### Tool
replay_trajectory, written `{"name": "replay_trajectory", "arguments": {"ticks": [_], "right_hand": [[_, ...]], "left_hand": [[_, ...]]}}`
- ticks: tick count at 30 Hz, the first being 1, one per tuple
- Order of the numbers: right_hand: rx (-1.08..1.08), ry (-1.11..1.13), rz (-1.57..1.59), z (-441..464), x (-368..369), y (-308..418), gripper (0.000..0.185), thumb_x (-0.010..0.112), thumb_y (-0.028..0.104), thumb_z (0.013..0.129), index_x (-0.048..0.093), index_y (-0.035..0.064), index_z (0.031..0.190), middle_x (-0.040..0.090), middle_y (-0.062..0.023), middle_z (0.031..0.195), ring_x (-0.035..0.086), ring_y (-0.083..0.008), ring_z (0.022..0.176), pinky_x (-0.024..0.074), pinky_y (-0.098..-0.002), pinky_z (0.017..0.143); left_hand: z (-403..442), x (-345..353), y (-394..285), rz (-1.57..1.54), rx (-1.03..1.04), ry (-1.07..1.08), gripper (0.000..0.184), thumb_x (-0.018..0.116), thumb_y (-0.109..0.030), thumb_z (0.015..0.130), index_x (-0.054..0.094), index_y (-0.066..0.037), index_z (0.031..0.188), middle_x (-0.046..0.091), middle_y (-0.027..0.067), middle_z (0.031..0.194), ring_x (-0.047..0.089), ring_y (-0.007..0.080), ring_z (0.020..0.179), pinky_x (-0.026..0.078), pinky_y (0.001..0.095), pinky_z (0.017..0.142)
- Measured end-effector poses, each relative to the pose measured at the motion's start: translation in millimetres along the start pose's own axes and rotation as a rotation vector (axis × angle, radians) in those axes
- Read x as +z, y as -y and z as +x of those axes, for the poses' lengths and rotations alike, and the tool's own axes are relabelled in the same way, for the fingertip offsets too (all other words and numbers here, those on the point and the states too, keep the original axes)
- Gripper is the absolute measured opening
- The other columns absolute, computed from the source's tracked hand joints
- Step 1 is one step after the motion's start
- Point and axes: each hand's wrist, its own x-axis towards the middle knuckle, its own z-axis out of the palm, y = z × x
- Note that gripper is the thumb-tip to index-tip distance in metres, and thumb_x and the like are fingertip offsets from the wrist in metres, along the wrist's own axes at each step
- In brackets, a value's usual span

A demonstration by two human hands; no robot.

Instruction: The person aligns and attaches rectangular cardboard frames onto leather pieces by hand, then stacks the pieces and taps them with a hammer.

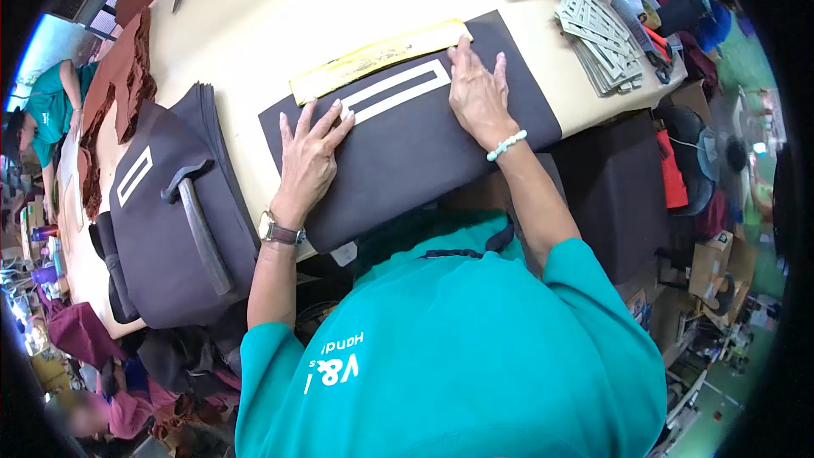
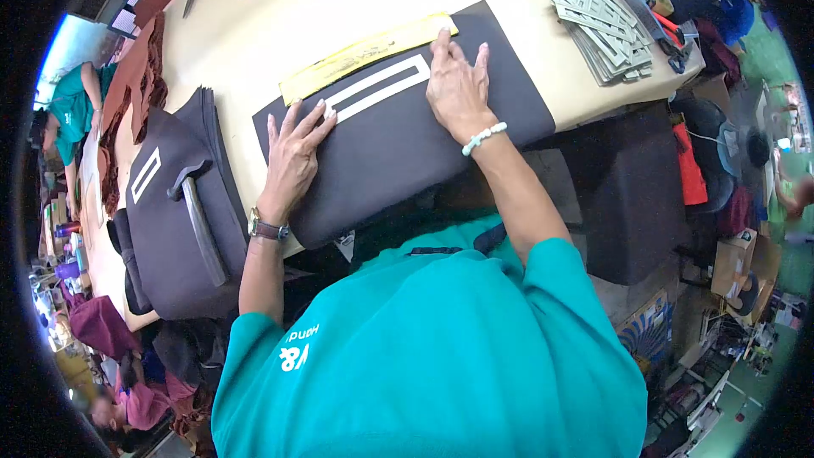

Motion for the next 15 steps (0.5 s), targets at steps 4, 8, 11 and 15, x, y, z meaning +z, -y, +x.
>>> {"name": "replay_trajectory", "arguments": {"ticks": [4, 8, 11, 15], "right_hand": [[-0.235, -0.058, -0.254, -23, 10, 50, 0.052, 0.039, 0.010, 0.083, 0.036, -0.0087, 0.131, 0.042, -0.0202, 0.135, 0.045, -0.0271, 0.122, 0.0225, -0.0556, 0.104], [-0.345, -0.067, 0.100, -48, 39, 69, 0.048, 0.036, 0.005, 0.085, 0.034, -0.0115, 0.130, 0.047, -0.0167, 0.132, 0.045, -0.0235, 0.124, 0.0219, -0.0561, 0.105], [-0.235, -0.026, 0.220, -44, 26, 36, 0.051, 0.034, 0.002, 0.086, 0.024, -0.0119, 0.134, 0.054, -0.0087, 0.126, 0.046, -0.0213, 0.122, 0.0217, -0.0571, 0.105], [-0.145, -0.080, 0.110, -37, 17, -4, 0.052, 0.035, 0.003, 0.086, 0.022, -0.0115, 0.135, 0.057, -0.0080, 0.123, 0.051, -0.0220, 0.117, 0.0209, -0.0570, 0.105]], "left_hand": [[8, -4, 0, 0.009, 0.003, 0.014, 0.055, 0.042, 0.006, 0.077, 0.055, -0.020, 0.124, 0.046, 0.0044, 0.135, 0.029, 0.0318, 0.132, 0.013, 0.0641, 0.104], [5, -1, -8, 0.129, 0.014, -0.030, 0.046, 0.048, -0.001, 0.076, 0.059, -0.017, 0.118, 0.049, 0.0054, 0.130, 0.029, 0.0311, 0.132, 0.014, 0.0660, 0.103], [0, 0, -13, 0.199, 0.002, -0.038, 0.044, 0.050, -0.002, 0.075, 0.059, -0.015, 0.117, 0.050, 0.0077, 0.126, 0.027, 0.0306, 0.133, 0.010, 0.0653, 0.104], [-4, 4, -23, 0.286, -0.031, -0.050, 0.040, 0.050, -0.002, 0.075, 0.060, -0.009, 0.113, 0.052, 0.0095, 0.122, 0.026, 0.0303, 0.133, 0.008, 0.0649, 0.104]]}}
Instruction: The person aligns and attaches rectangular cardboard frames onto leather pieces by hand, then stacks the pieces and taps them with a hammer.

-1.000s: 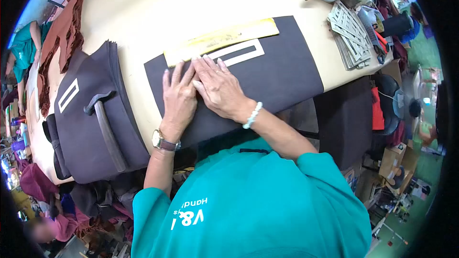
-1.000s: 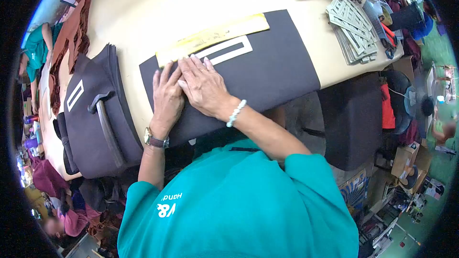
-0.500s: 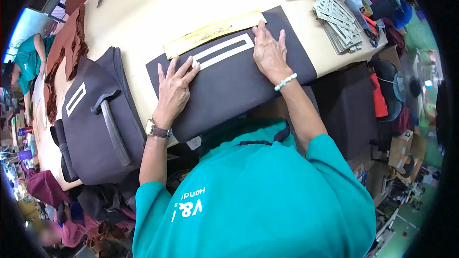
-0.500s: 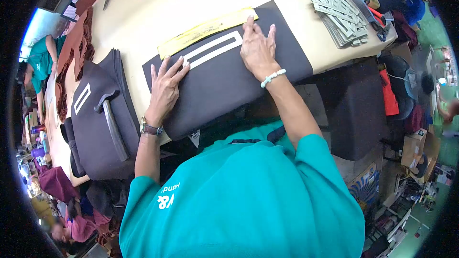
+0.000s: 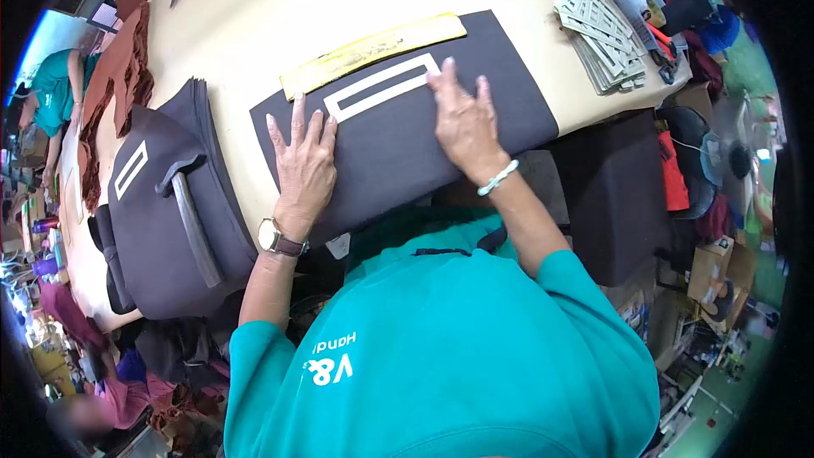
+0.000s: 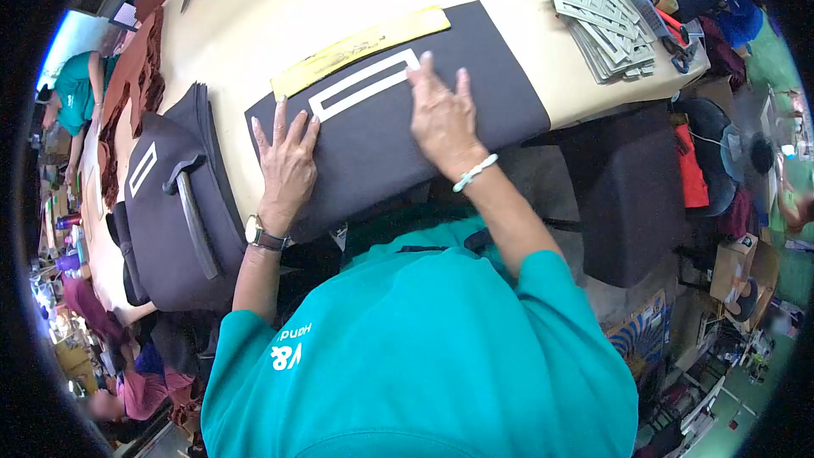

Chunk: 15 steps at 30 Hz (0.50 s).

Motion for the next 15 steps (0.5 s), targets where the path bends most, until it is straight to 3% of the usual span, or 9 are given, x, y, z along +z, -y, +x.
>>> {"name": "replay_trajectory", "arguments": {"ticks": [2, 5, 6, 7, 8, 9, 11, 12, 15], "right_hand": [[0.057, 0.011, -0.006, 5, -12, -12, 0.052, 0.036, 0.003, 0.085, 0.024, -0.0104, 0.135, 0.059, -0.0080, 0.120, 0.053, -0.0234, 0.115, 0.0221, -0.0576, 0.104], [0.129, 0.198, -0.353, 27, -31, -5, 0.051, 0.036, 0.003, 0.086, 0.025, -0.0102, 0.134, 0.061, -0.0082, 0.115, 0.050, -0.0259, 0.118, 0.0213, -0.0581, 0.104], [0.192, 0.214, -0.320, 39, -44, 2, 0.051, 0.038, 0.008, 0.087, 0.029, -0.0043, 0.136, 0.058, -0.0108, 0.120, 0.045, -0.0284, 0.123, 0.0197, -0.0584, 0.105], [0.084, 0.111, -0.337, 49, -35, 1, 0.049, 0.038, 0.012, 0.088, 0.032, -0.0014, 0.135, 0.054, -0.0111, 0.124, 0.044, -0.0283, 0.123, 0.0200, -0.0589, 0.104], [-0.026, 0.012, -0.358, 60, -16, -5, 0.047, 0.039, 0.016, 0.090, 0.035, 0.0015, 0.135, 0.051, -0.0115, 0.127, 0.043, -0.0282, 0.124, 0.0204, -0.0594, 0.103], [-0.139, -0.082, -0.382, 68, 1, -8, 0.046, 0.039, 0.020, 0.091, 0.038, 0.0045, 0.134, 0.048, -0.0118, 0.131, 0.042, -0.0281, 0.124, 0.0207, -0.0599, 0.103], [-0.327, 0.099, -0.124, 81, 23, 6, 0.044, 0.038, 0.030, 0.093, 0.041, 0.0129, 0.134, 0.040, -0.0116, 0.137, 0.033, -0.0245, 0.131, 0.0192, -0.0594, 0.104], [-0.304, 0.225, -0.106, 85, 27, 8, 0.043, 0.038, 0.038, 0.094, 0.043, 0.0193, 0.133, 0.037, -0.0108, 0.140, 0.031, -0.0249, 0.132, 0.0196, -0.0595, 0.104], [-0.219, 0.090, -0.183, 85, 23, -19, 0.036, 0.041, 0.040, 0.093, 0.055, 0.0257, 0.123, 0.047, -0.0125, 0.131, 0.036, -0.0285, 0.127, 0.0257, -0.0581, 0.102]], "left_hand": [[-2, -5, -4, 0.020, -0.017, 0.023, 0.038, 0.050, -0.003, 0.075, 0.061, -0.007, 0.111, 0.052, 0.0099, 0.120, 0.026, 0.0306, 0.133, 0.010, 0.0650, 0.104], [-4, -21, -1, -0.031, -0.125, 0.059, 0.035, 0.049, -0.004, 0.079, 0.060, -0.006, 0.112, 0.052, 0.0100, 0.120, 0.027, 0.0311, 0.133, 0.013, 0.0647, 0.103], [-12, -24, -2, -0.067, -0.207, 0.075, 0.033, 0.047, -0.005, 0.082, 0.059, -0.007, 0.113, 0.052, 0.0096, 0.121, 0.026, 0.0310, 0.133, 0.014, 0.0641, 0.104], [-17, -23, -2, -0.108, -0.285, 0.094, 0.032, 0.046, -0.006, 0.085, 0.058, -0.008, 0.114, 0.053, 0.0091, 0.122, 0.026, 0.0308, 0.134, 0.015, 0.0635, 0.104], [-21, -12, -1, -0.109, -0.358, 0.111, 0.034, 0.045, -0.019, 0.091, 0.052, -0.009, 0.123, 0.048, 0.0108, 0.129, 0.026, 0.0325, 0.133, 0.018, 0.0642, 0.102], [-20, -6, -6, -0.141, -0.436, 0.044, 0.036, 0.045, -0.023, 0.092, 0.049, -0.010, 0.125, 0.045, 0.0120, 0.132, 0.026, 0.0329, 0.133, 0.018, 0.0640, 0.102], [-16, 0, -18, -0.208, -0.594, -0.089, 0.042, 0.046, -0.029, 0.093, 0.044, -0.011, 0.131, 0.040, 0.0145, 0.137, 0.026, 0.0339, 0.133, 0.019, 0.0636, 0.102], [-13, 0, -21, -0.178, -0.628, -0.028, 0.050, 0.047, -0.035, 0.091, 0.040, -0.010, 0.134, 0.032, 0.0220, 0.140, 0.026, 0.0384, 0.131, 0.020, 0.0635, 0.100], [-20, 17, -22, -0.155, -0.713, 0.004, 0.053, 0.046, -0.036, 0.091, 0.036, -0.012, 0.137, 0.029, 0.0239, 0.141, 0.025, 0.0412, 0.131, 0.020, 0.0632, 0.101]]}}
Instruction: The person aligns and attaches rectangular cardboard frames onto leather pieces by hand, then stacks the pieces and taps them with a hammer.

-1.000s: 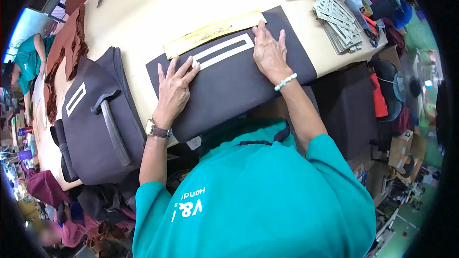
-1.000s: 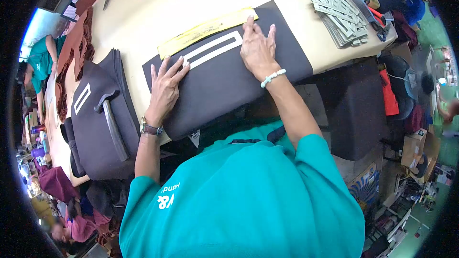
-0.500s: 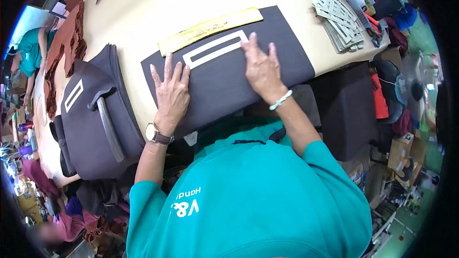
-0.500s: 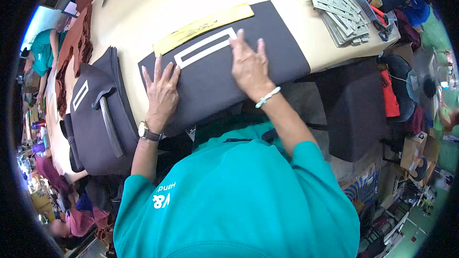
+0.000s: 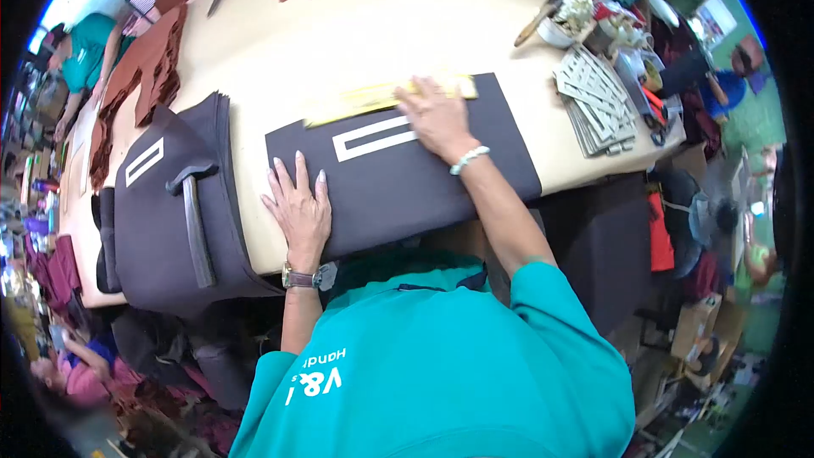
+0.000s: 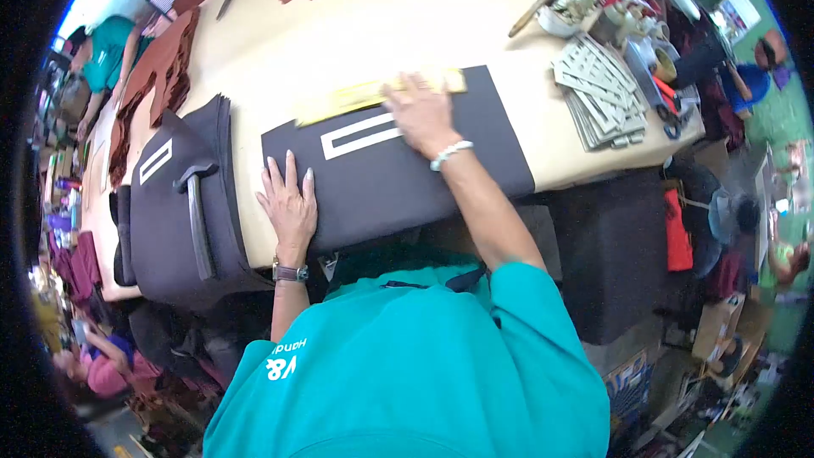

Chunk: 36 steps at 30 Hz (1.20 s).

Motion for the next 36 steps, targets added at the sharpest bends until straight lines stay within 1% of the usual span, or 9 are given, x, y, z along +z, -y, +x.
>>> {"name": "replay_trajectory", "arguments": {"ticks": [5, 10, 12, 14, 18, 22, 26, 33, 36], "right_hand": [[0.524, -0.079, -0.213, -14, -38, -80, 0.032, 0.045, 0.036, 0.090, 0.061, 0.0182, 0.111, 0.053, -0.0163, 0.112, 0.047, -0.0319, 0.107, 0.0346, -0.0513, 0.087], [0.479, -0.352, -0.411, -60, -43, -95, 0.037, 0.051, 0.037, 0.087, 0.062, 0.0068, 0.105, 0.054, -0.0150, 0.106, 0.049, -0.0318, 0.103, 0.0359, -0.0467, 0.090], [0.564, -0.151, -0.276, -87, -54, -60, 0.035, 0.056, 0.033, 0.085, 0.061, 0.0033, 0.101, 0.054, -0.0143, 0.105, 0.049, -0.0302, 0.104, 0.0373, -0.0441, 0.090], [0.443, -0.287, -0.104, -101, -43, -55, 0.029, 0.062, 0.026, 0.082, 0.059, 0.0004, 0.096, 0.056, -0.0146, 0.101, 0.052, -0.0323, 0.098, 0.0397, -0.0441, 0.086], [0.523, -0.187, 0.717, -86, -72, -41, 0.006, 0.055, 0.004, 0.087, 0.053, 0.0011, 0.092, 0.054, -0.0047, 0.089, 0.052, -0.0138, 0.082, 0.0417, -0.0249, 0.076], [0.179, -0.290, 1.271, -38, -105, 6, 0.024, 0.054, -0.006, 0.085, 0.043, 0.0043, 0.105, 0.051, -0.0048, 0.092, 0.048, -0.0089, 0.088, 0.0390, -0.0206, 0.078], [-0.096, -0.192, 1.606, 18, -129, 103, 0.021, 0.052, -0.008, 0.084, 0.050, 0.0038, 0.101, 0.058, -0.0072, 0.097, 0.053, -0.0082, 0.080, 0.0444, -0.0210, 0.071], [-0.395, -0.229, 1.273, 82, -87, 245, 0.040, 0.061, -0.002, 0.080, 0.057, 0.0049, 0.119, 0.060, -0.0134, 0.102, 0.058, -0.0214, 0.093, 0.0463, -0.0300, 0.081], [-0.395, -0.143, 1.201, 91, -42, 276, 0.050, 0.063, 0.000, 0.076, 0.051, 0.0036, 0.124, 0.054, -0.0198, 0.104, 0.057, -0.0316, 0.094, 0.0452, -0.0350, 0.084]], "left_hand": [[-2, -1, -3, -0.024, -0.074, -0.061, 0.050, 0.043, -0.035, 0.093, 0.037, -0.013, 0.137, 0.027, 0.0296, 0.139, 0.022, 0.0445, 0.131, 0.018, 0.0656, 0.100], [-2, -3, -4, -0.007, -0.030, -0.028, 0.044, 0.044, -0.028, 0.092, 0.044, -0.006, 0.130, 0.036, 0.0230, 0.137, 0.030, 0.0409, 0.128, 0.019, 0.0648, 0.099], [-2, -3, -3, -0.085, 0.027, -0.042, 0.040, 0.045, -0.024, 0.092, 0.049, -0.002, 0.126, 0.044, 0.0213, 0.131, 0.037, 0.0382, 0.124, 0.023, 0.0589, 0.101], [-5, 2, -3, -0.204, 0.089, -0.106, 0.035, 0.047, -0.017, 0.092, 0.053, 0.001, 0.121, 0.052, 0.0209, 0.124, 0.045, 0.0356, 0.120, 0.028, 0.0499, 0.103], [-19, -42, -9, -0.759, 0.117, -0.243, 0.033, 0.049, 0.004, 0.084, 0.057, 0.003, 0.116, 0.056, 0.0215, 0.119, 0.053, 0.0335, 0.113, 0.041, 0.0342, 0.096], [-42, -143, 31, -0.950, -0.141, -0.423, 0.042, 0.055, 0.006, 0.080, 0.054, 0.000, 0.122, 0.055, 0.0163, 0.124, 0.049, 0.0233, 0.119, 0.035, 0.0326, 0.101], [-52, -238, 110, -0.408, -0.212, -0.814, 0.041, 0.054, 0.002, 0.082, 0.053, 0.000, 0.123, 0.055, 0.0130, 0.125, 0.051, 0.0208, 0.117, 0.036, 0.0323, 0.100], [27, -288, 306, 0.200, -0.030, -0.748, 0.047, 0.049, 0.007, 0.080, 0.051, -0.004, 0.125, 0.050, 0.0204, 0.127, 0.050, 0.0258, 0.118, 0.039, 0.0322, 0.097], [57, -250, 362, 0.085, -0.103, -0.644, 0.043, 0.049, -0.004, 0.081, 0.051, -0.002, 0.123, 0.052, 0.0221, 0.122, 0.051, 0.0331, 0.113, 0.042, 0.0355, 0.095]]}}
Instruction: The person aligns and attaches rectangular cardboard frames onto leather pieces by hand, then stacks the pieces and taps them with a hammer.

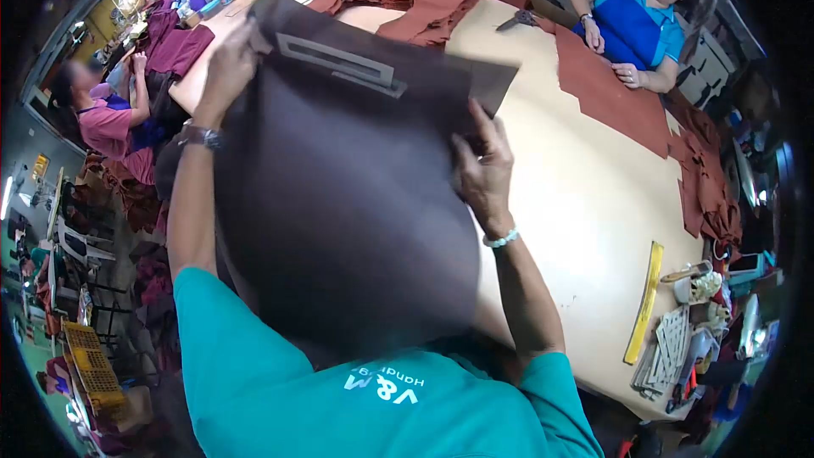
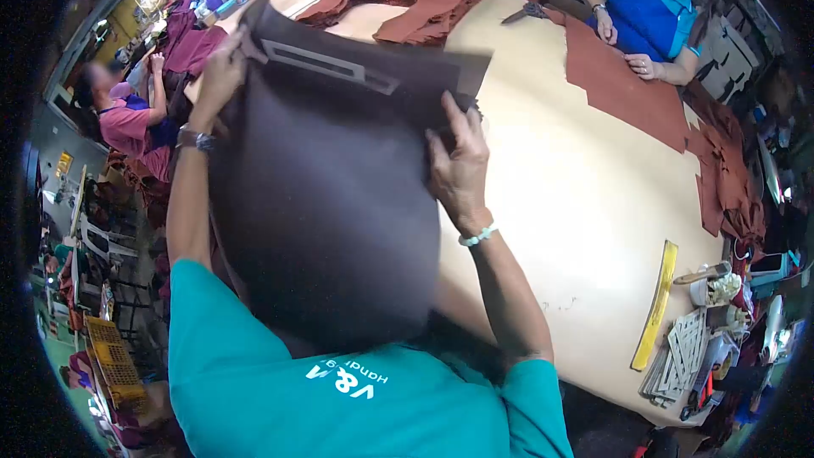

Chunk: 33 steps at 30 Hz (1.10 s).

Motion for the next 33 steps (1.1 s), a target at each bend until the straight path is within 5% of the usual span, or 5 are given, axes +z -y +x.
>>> {"name": "replay_trajectory", "arguments": {"ticks": [10, 15, 20, 23, 33], "right_hand": [[0.067, 0.052, -0.287, -3, 39, -60, 0.045, 0.062, 0.017, 0.081, 0.052, -0.0035, 0.120, 0.053, -0.0171, 0.098, 0.054, -0.0316, 0.091, 0.0441, -0.0362, 0.080], [0.206, 0.077, -0.208, 15, 41, -75, 0.047, 0.061, 0.023, 0.082, 0.052, -0.0060, 0.118, 0.055, -0.0177, 0.100, 0.056, -0.0312, 0.092, 0.0441, -0.0366, 0.083], [0.221, 0.102, -0.209, 10, 44, -82, 0.050, 0.061, 0.026, 0.082, 0.052, -0.0065, 0.118, 0.056, -0.0182, 0.103, 0.056, -0.0316, 0.096, 0.0437, -0.0367, 0.085], [0.234, 0.138, -0.230, 8, 43, -77, 0.049, 0.061, 0.026, 0.082, 0.052, -0.0065, 0.118, 0.055, -0.0187, 0.107, 0.056, -0.0317, 0.098, 0.0434, -0.0363, 0.086], [0.247, 0.169, 0.032, 5, 34, -89, 0.046, 0.043, 0.022, 0.087, 0.044, -0.0032, 0.126, 0.055, -0.0198, 0.110, 0.053, -0.0327, 0.105, 0.0396, -0.0347, 0.092]], "left_hand": [[-18, 154, 53, 0.311, -0.144, 0.477, 0.050, 0.052, -0.011, 0.076, 0.048, -0.006, 0.125, 0.045, 0.0099, 0.134, 0.040, 0.0295, 0.124, 0.035, 0.0435, 0.102], [-13, 179, 37, 0.501, -0.262, 0.548, 0.049, 0.054, -0.025, 0.082, 0.046, -0.008, 0.128, 0.025, 0.0149, 0.146, 0.019, 0.0385, 0.135, 0.023, 0.0694, 0.096], [-23, 187, -46, 0.008, -0.356, 0.430, 0.078, 0.041, -0.066, 0.082, 0.034, -0.011, 0.138, 0.020, 0.0213, 0.146, 0.010, 0.0399, 0.137, 0.014, 0.0658, 0.102], [-38, 201, -73, -0.012, -0.357, 0.635, 0.090, 0.038, -0.076, 0.075, 0.032, -0.014, 0.140, 0.018, 0.0190, 0.148, 0.008, 0.0408, 0.137, 0.008, 0.0655, 0.103], [-31, 218, -77, 0.197, -0.211, 0.539, 0.084, 0.040, -0.070, 0.079, 0.032, -0.013, 0.140, 0.020, 0.0168, 0.147, 0.011, 0.0431, 0.135, 0.007, 0.0688, 0.101]]}}
